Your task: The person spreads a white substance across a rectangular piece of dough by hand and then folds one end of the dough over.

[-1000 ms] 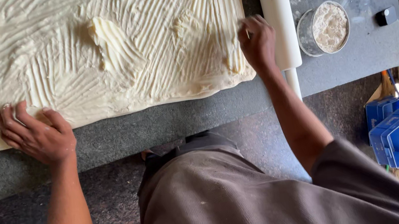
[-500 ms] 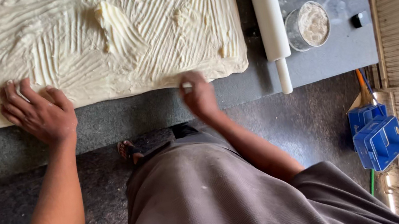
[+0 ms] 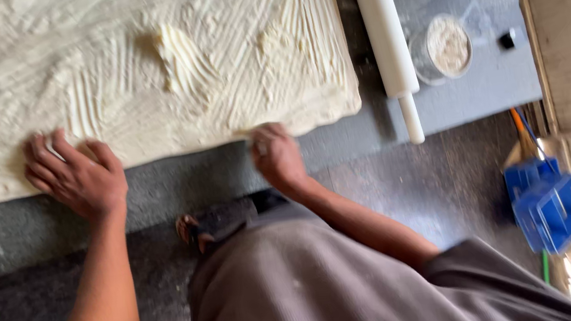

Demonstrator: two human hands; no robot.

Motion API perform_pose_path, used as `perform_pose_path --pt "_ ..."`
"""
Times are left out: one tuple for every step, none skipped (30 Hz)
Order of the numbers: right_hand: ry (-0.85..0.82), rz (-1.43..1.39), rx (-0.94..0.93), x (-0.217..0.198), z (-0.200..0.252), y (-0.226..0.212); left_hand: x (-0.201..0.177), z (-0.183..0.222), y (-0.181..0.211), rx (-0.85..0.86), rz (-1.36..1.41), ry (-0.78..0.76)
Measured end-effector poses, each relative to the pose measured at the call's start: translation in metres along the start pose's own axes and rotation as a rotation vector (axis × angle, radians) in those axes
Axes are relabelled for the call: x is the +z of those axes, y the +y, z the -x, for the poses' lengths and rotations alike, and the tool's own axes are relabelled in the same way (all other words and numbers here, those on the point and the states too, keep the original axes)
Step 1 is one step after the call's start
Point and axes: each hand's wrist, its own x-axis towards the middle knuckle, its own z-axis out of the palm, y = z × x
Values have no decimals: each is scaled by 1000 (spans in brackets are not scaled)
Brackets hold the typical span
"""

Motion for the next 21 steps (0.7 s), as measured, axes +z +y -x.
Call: perform_pose_path --pt "-112 -85 22 -3 9 -17 -3 7 0 -2 13 -22" --pt "-126 -66 114 -11 0 -8 -1 5 2 1 7 -15" --pt "-141 -48 205 -26 -7 17 0 6 4 5 0 -7" --pt "-171 -36 303 -42 -7 45 -3 9 3 3 -15 -12" --pt "16 108 99 -62 -22 88 -3 4 1 10 -19 0" --pt "116 36 85 -85 -37 129 -3 4 1 14 -18 1" --pt "74 288 114 -109 -61 167 -4 5 1 19 -18 3" --pt "167 515 25 -127 -73 186 -5 4 2 17 -20 -1" --pt "126 452 87 -139 -82 193 -6 2 2 16 -22 -5" --pt "83 391 145 -160 -96 199 -6 2 4 10 -22 -8" --pt "90 357 68 -163 -99 192 -5 1 6 17 -24 -11" --pt "96 318 -8 -158 -97 180 -7 2 5 24 -31 -14" --pt "102 278 -85 -151 -98 169 -7 2 4 31 -38 -17" --pt "35 249 10 -135 -79 148 -10 7 3 25 -33 -36" --pt "-32 219 105 -123 -63 127 -11 9 2 20 -28 -55" --pt "13 301 38 -127 -51 108 -7 5 5 16 -24 -45" --pt "59 382 -28 -143 -26 81 -3 0 7 11 -21 -36" --pt "-31 281 126 -155 -19 61 -7 1 9 16 -37 -28" --pt "-125 175 275 -162 -21 47 -9 -5 8 20 -53 -21" --pt "-118 168 260 -176 -13 36 -12 4 10 11 -33 -45" --pt "-110 160 246 -187 -5 27 -16 11 10 2 -12 -69"
